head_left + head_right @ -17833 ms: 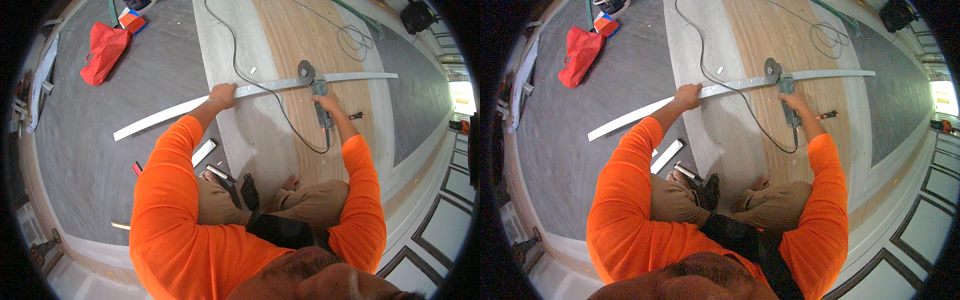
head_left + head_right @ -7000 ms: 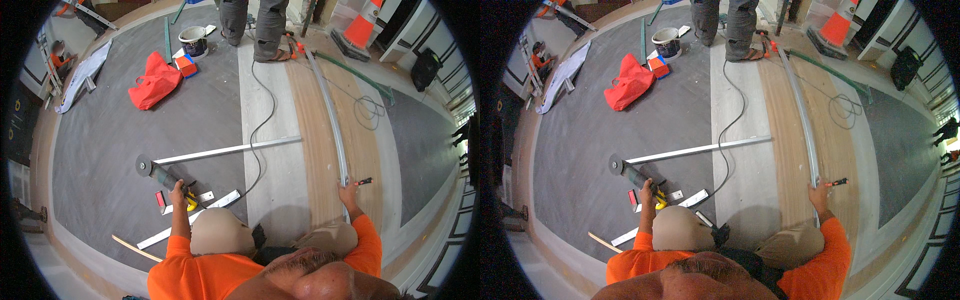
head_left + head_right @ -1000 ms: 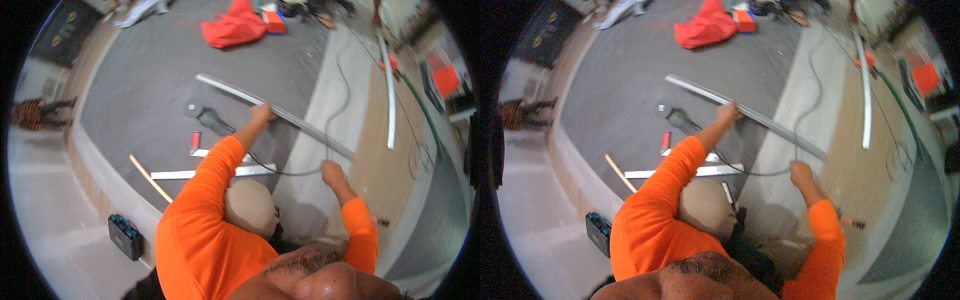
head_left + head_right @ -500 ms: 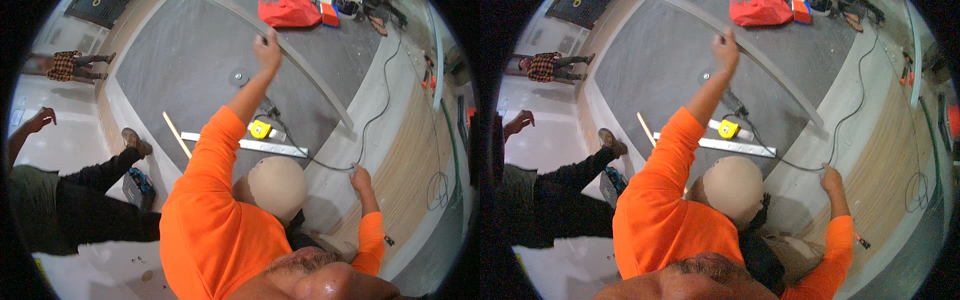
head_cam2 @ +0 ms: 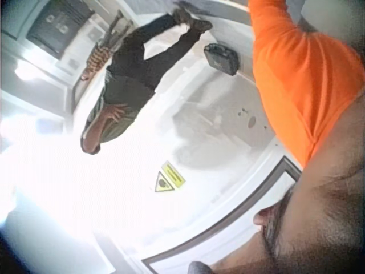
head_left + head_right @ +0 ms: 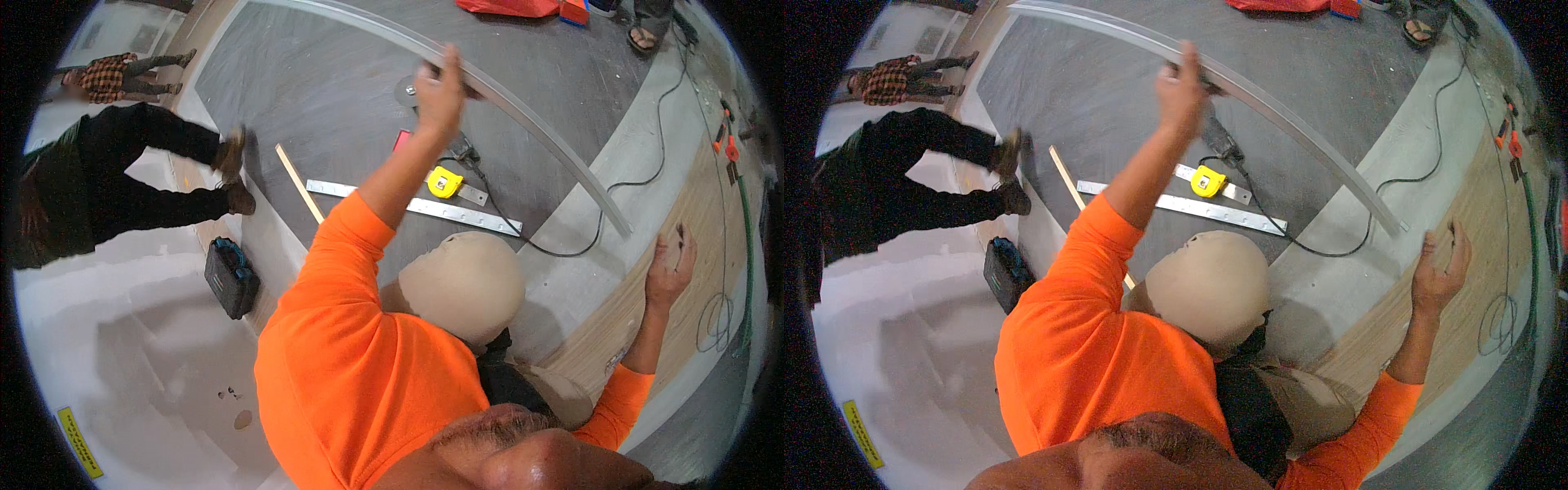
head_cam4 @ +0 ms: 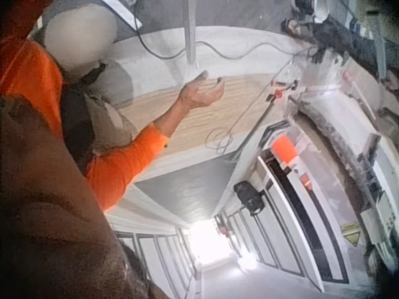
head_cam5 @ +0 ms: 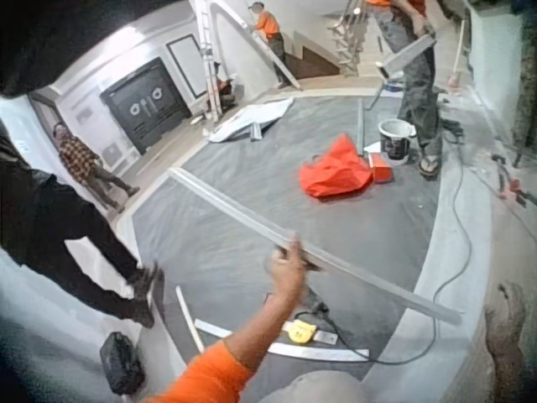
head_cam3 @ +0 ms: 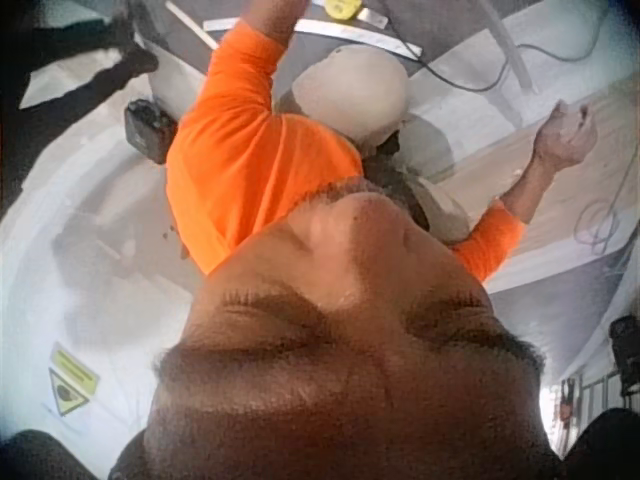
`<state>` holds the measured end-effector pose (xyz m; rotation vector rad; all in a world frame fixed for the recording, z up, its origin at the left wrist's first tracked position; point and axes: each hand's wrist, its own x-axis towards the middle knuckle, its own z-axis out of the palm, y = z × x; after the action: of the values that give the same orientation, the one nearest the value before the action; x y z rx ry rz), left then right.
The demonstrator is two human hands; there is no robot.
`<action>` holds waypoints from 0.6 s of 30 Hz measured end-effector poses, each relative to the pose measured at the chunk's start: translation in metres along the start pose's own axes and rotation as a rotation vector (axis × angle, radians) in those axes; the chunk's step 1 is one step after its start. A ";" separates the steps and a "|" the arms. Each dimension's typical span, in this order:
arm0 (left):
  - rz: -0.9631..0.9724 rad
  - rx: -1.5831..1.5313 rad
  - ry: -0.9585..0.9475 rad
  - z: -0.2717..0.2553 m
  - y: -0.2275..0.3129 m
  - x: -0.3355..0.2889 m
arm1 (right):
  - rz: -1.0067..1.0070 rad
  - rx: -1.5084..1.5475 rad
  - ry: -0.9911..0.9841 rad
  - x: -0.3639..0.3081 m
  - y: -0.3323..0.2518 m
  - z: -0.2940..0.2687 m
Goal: The person measures a long metal strip with a tape measure and marks it with a marker. They then use an angle grinder to cut the metal strip, producing sparks. Finally, the person picks up the cut piece and places it against a wall to check the fit.
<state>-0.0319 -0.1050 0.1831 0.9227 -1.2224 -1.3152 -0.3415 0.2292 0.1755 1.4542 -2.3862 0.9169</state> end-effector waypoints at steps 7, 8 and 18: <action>-0.489 -0.265 -0.272 0.041 -0.056 -0.095 | -0.194 -0.054 -0.457 -0.028 -0.083 0.040; -0.542 -0.263 -0.292 0.037 -0.062 -0.101 | -0.058 0.038 -0.552 -0.037 -0.085 0.046; -0.047 1.131 -0.852 -0.168 -0.135 -0.168 | 0.170 0.237 -0.776 -0.130 -0.019 0.095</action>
<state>0.1280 0.0222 0.0014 1.1549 -2.7672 -0.9973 -0.2474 0.2610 0.0476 2.0055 -3.0593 0.7808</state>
